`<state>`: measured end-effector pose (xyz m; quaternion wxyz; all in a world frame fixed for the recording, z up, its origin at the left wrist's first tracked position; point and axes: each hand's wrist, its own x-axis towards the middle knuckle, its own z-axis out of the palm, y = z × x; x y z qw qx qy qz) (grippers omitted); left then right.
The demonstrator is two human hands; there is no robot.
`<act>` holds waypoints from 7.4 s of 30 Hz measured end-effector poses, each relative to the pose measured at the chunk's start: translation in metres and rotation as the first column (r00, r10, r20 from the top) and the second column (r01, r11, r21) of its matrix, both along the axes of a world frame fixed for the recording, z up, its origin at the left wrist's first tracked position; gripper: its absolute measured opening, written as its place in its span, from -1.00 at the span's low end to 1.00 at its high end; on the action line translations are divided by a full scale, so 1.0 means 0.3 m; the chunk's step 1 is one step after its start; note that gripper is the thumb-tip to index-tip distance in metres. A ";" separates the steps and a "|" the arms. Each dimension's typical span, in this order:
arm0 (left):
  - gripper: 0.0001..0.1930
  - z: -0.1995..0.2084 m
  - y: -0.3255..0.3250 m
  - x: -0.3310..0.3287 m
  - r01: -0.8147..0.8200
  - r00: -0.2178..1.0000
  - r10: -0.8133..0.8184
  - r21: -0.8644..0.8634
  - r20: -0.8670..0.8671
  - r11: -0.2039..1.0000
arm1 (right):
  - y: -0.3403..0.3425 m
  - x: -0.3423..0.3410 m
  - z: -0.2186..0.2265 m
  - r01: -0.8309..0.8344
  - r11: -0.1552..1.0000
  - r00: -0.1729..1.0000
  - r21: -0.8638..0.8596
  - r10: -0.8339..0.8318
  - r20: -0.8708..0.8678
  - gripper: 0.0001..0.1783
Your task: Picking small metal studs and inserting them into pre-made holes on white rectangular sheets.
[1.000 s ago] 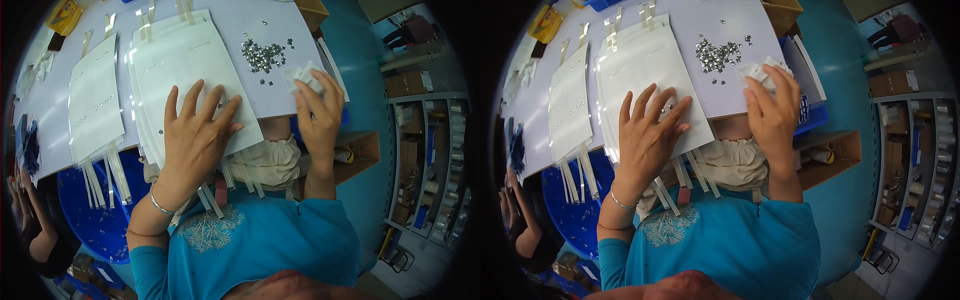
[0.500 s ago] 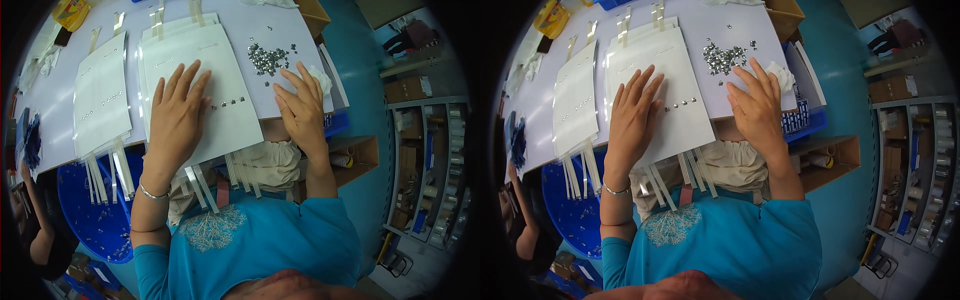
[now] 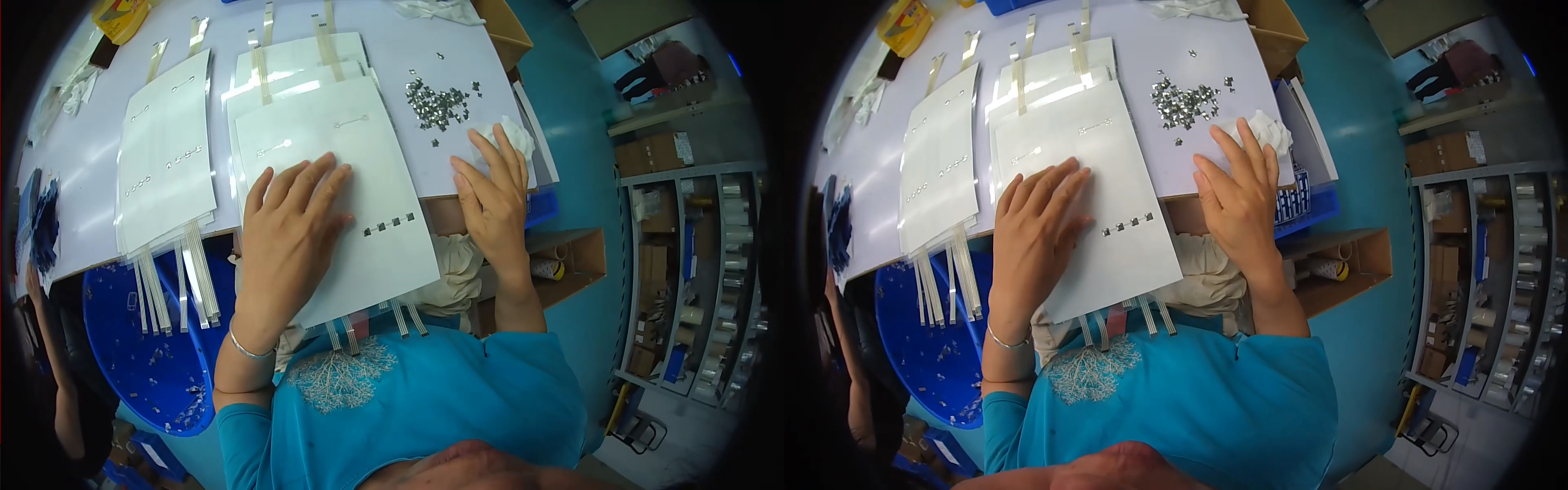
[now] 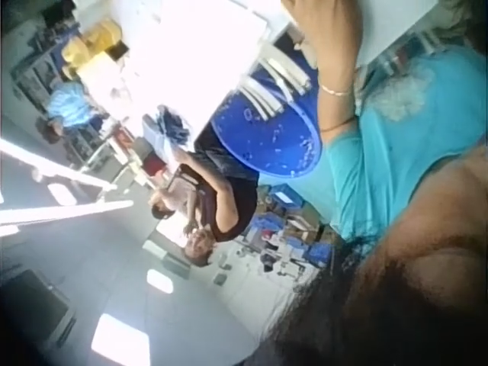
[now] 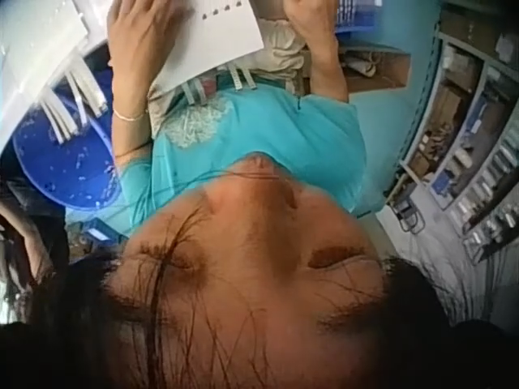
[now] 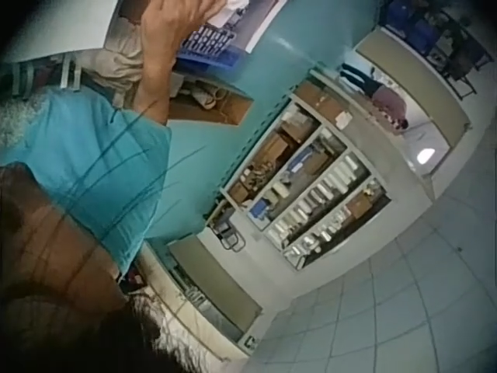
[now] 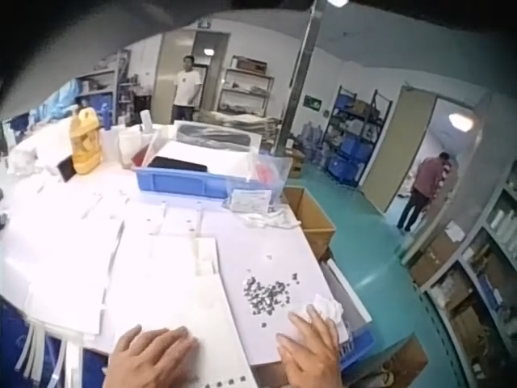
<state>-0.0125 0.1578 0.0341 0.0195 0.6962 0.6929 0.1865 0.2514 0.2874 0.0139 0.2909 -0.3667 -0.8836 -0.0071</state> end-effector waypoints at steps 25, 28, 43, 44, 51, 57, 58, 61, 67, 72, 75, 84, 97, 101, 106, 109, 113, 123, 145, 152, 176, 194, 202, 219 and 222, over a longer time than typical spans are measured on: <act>-0.35 -0.064 0.016 -0.037 -0.009 0.999 0.002 0.166 0.037 0.986 | 0.058 -0.331 0.007 -0.446 0.886 0.893 -0.129 0.451 0.006 -0.66; -0.33 -0.058 0.020 -0.036 -0.001 0.999 -0.004 0.152 0.035 0.988 | 0.065 -0.320 -0.005 -0.431 0.896 0.896 -0.105 0.410 -0.172 -0.68; -0.30 -0.029 0.093 -0.058 0.025 0.999 -0.018 0.155 -0.050 0.988 | 0.043 -0.108 0.007 -0.071 0.969 0.906 -0.238 -0.037 -0.421 -0.80; -0.33 -0.029 0.098 -0.060 0.026 0.996 -0.011 0.161 -0.088 0.987 | 0.043 -0.093 0.001 -0.055 0.969 0.924 -0.241 -0.042 -0.380 -0.80; -0.44 -0.059 0.107 -0.045 0.008 0.988 0.018 0.171 -0.153 0.985 | 0.073 -0.075 -0.023 -0.088 0.993 0.961 -0.083 0.062 -0.270 -0.81; -0.41 -0.087 0.100 -0.040 -0.029 0.989 0.051 0.158 -0.137 0.987 | 0.069 -0.070 -0.020 -0.089 0.995 0.975 -0.056 0.075 -0.210 -0.82; -0.41 -0.087 0.101 -0.040 -0.033 0.990 0.055 0.164 -0.128 0.986 | 0.070 -0.069 -0.022 -0.082 0.995 0.973 -0.060 0.067 -0.223 -0.82; -0.43 -0.094 0.104 -0.040 -0.031 0.989 0.055 0.166 -0.139 0.986 | 0.063 -0.065 -0.021 -0.088 0.993 0.969 -0.073 0.068 -0.237 -0.82; -0.45 -0.092 0.102 -0.039 -0.031 0.990 0.054 0.172 -0.130 0.985 | 0.055 -0.062 0.003 -0.125 0.992 0.987 0.036 0.128 -0.095 -0.79; -0.45 -0.084 0.096 -0.024 -0.033 0.986 0.058 0.158 -0.158 0.987 | 0.024 -0.075 0.038 -0.089 0.994 0.994 0.064 0.085 0.064 -0.76; -0.45 -0.082 0.100 -0.019 -0.039 0.984 0.065 0.155 -0.167 0.987 | 0.042 -0.067 0.017 -0.087 0.995 0.995 0.039 0.089 -0.043 -0.76; -0.42 -0.092 0.091 -0.012 -0.057 0.994 0.075 0.196 -0.083 0.979 | 0.056 -0.151 0.010 -0.138 0.990 0.963 -0.023 0.128 -0.238 -0.79; -0.40 -0.095 0.088 -0.004 -0.074 0.992 0.091 0.197 -0.082 0.978 | 0.069 -0.273 0.017 -0.211 0.977 0.970 0.012 0.211 -0.121 -0.75; -0.39 -0.090 0.091 -0.002 -0.066 0.996 0.078 0.201 -0.053 0.977 | 0.068 -0.281 0.016 -0.222 0.974 0.972 0.052 0.225 -0.072 -0.73; -0.39 -0.090 0.091 0.001 -0.070 0.995 0.084 0.208 -0.060 0.976 | 0.042 -0.302 0.025 -0.215 0.971 0.977 0.109 0.213 0.031 -0.71; -0.40 -0.095 0.092 0.001 -0.069 0.994 0.085 0.209 -0.064 0.975 | 0.020 -0.314 0.034 -0.204 0.973 0.978 0.105 0.198 0.065 -0.71; -0.39 -0.095 0.090 0.002 -0.080 0.994 0.093 0.211 -0.053 0.974 | 0.047 -0.295 0.038 -0.248 0.966 0.969 0.067 0.249 -0.002 -0.71; -0.40 -0.100 0.093 -0.001 -0.062 0.997 0.071 0.227 -0.033 0.972 | 0.100 -0.285 0.017 -0.209 0.978 0.973 0.011 0.209 -0.098 -0.75; -0.59 -0.110 -0.031 -0.095 -0.180 0.977 0.133 0.311 0.167 0.933 | 0.011 -0.430 0.058 -0.524 0.850 0.849 -0.061 0.527 0.045 -0.55; -0.67 -0.131 -0.013 -0.093 -0.178 0.980 0.131 0.358 0.153 0.916 | -0.064 -0.461 0.047 -0.505 0.862 0.850 -0.030 0.503 0.157 -0.58; -0.59 -0.076 -0.009 -0.098 -0.105 0.981 0.146 0.277 -0.131 0.955 | 0.063 -0.300 -0.016 -0.274 0.950 0.953 0.150 0.290 -0.091 -0.65; -0.57 -0.059 0.101 -0.036 0.054 0.987 -0.017 0.233 -0.158 0.971 | 0.051 -0.220 -0.022 -0.246 0.967 0.892 0.068 0.253 -0.376 -0.74; -0.58 -0.087 0.102 -0.037 0.033 0.988 0.005 0.249 -0.153 0.968 | 0.004 -0.037 -0.005 -0.006 0.970 0.902 -0.244 -0.100 -0.420 -0.72; -0.54 -0.042 -0.065 -0.087 -0.128 0.992 0.121 0.287 0.043 0.949 | 0.063 -0.066 0.010 -0.096 0.995 0.995 -0.009 0.096 -0.024 -0.70; -0.62 -0.056 -0.139 -0.101 -0.193 0.981 0.181 0.277 0.072 0.941 | 0.002 -0.132 0.058 -0.157 0.976 0.981 -0.153 0.136 -0.139 -0.63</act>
